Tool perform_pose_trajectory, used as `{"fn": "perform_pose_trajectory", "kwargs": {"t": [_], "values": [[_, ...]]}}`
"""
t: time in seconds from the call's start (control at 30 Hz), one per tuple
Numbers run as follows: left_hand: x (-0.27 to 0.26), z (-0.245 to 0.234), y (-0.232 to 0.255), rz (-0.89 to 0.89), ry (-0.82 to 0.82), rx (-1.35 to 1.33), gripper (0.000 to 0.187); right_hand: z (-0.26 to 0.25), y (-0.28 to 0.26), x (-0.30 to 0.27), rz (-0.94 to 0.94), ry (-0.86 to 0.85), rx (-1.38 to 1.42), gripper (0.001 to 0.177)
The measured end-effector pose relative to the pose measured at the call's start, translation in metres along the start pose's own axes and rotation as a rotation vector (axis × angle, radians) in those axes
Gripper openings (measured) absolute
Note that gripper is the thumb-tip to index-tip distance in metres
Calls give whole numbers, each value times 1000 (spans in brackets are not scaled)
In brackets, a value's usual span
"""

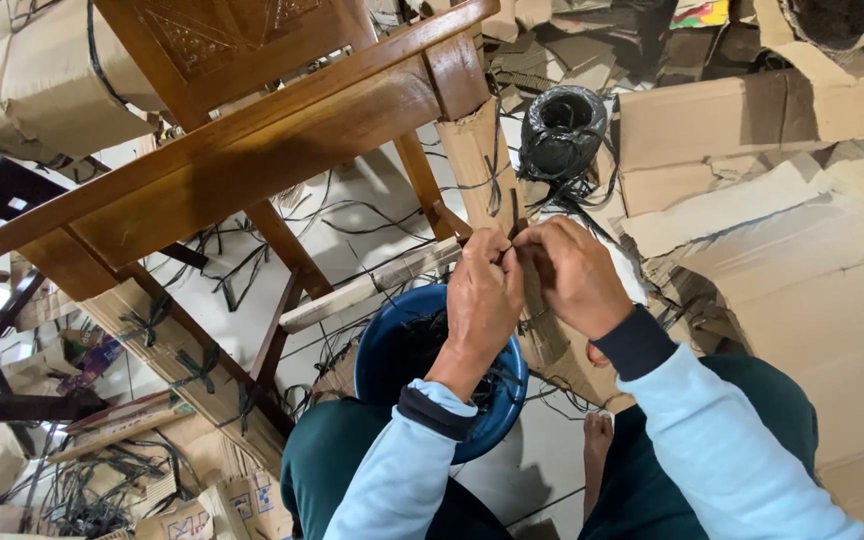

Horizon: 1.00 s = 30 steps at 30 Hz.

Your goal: Wrapping wooden chair legs with cardboard and securing them with plastic ties for protection during transport.

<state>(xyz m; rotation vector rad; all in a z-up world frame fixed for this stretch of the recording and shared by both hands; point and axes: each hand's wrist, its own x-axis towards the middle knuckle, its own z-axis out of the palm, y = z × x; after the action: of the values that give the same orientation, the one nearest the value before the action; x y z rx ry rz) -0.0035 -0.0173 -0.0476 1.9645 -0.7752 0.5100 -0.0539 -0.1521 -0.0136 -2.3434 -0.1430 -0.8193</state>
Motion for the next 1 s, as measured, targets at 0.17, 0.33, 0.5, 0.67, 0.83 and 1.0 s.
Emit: {"fn": "perform_pose_trajectory", "kwargs": {"t": [0.17,0.33,0.5,0.67,0.83,1.0], "values": [[2,-5,0,8,11,-36,23,-7,3,5,181,-125,138,4],[5,-17,7,67,28,81,16,-14,-4,11,307,-152,263,9],[2,-25,10,150,135,228,8,-20,-9,15,409,-171,318,13],[-3,-19,8,180,162,332,13,-16,-6,13,442,-168,350,14],[-3,-15,10,185,164,393,14,-18,-10,14,473,-172,340,14],[-1,-16,11,238,160,407,10,-19,-12,14,503,-156,326,15]]}}
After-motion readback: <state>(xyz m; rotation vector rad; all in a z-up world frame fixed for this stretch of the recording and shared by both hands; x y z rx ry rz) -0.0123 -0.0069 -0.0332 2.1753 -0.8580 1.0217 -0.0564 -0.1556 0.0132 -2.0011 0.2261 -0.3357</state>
